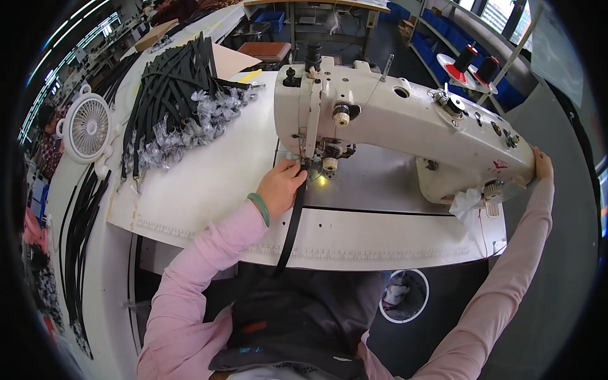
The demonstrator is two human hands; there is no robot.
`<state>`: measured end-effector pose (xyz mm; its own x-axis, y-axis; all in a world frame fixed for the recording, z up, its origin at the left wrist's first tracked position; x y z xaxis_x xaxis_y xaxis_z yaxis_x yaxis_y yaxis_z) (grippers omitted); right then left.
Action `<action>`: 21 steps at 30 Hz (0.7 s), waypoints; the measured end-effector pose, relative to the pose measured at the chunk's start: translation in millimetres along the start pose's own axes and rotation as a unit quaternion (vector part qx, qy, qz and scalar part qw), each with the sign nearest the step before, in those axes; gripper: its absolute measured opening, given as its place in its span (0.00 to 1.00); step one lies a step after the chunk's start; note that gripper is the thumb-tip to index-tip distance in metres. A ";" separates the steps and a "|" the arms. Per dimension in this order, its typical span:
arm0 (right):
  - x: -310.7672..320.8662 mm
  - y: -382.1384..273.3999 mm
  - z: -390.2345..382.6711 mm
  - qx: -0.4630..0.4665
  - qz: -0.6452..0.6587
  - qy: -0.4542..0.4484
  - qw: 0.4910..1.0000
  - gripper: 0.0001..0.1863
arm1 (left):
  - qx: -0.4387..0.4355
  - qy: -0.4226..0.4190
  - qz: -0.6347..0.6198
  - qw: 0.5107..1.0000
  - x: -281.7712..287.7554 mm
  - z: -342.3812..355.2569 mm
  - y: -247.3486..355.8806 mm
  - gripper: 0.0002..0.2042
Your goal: The person operates an industrial sewing machine to stitch long black fabric strips. They feed the material under the needle, guide it through the machine, and cut the thread after each piece is completed. The finished strips are placed on the table to the left.
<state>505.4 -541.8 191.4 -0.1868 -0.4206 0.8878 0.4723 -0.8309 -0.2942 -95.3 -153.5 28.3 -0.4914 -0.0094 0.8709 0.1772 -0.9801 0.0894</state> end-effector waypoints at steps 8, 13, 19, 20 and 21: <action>-43.3 -2.8 -68.4 -0.083 0.318 0.110 0.938 0.27 | 0.000 0.020 -0.003 1.000 6.7 -6.3 1.2 0.15; -75.4 25.8 -141.6 -0.113 0.402 0.176 0.891 0.26 | -0.028 -0.005 0.021 0.999 -2.1 1.1 1.4 0.18; -0.7 -4.9 -85.7 -0.091 0.200 0.075 0.973 0.25 | -0.015 0.006 -0.014 1.000 -4.4 0.0 -1.1 0.17; -1.6 -3.7 -85.3 -0.114 0.196 0.082 0.971 0.25 | -0.015 0.008 -0.013 1.000 -4.9 -0.5 -1.9 0.17; -22.2 -27.0 -88.5 -0.132 0.201 0.077 0.968 0.25 | -0.005 0.003 0.000 1.000 -2.7 -5.7 -6.2 0.17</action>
<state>420.6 -542.2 148.3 -0.1688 -0.7615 0.6258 0.3005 -0.6445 -0.7031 -99.9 -148.5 22.7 -0.4957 -0.0109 0.8684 0.1692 -0.9820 0.0843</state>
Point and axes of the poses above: each hand's wrist, its own z-axis towards the middle knuckle, its own x-axis out of the back of the hand, y = z × x, the point moved 3 cm from there along z, towards the middle knuckle
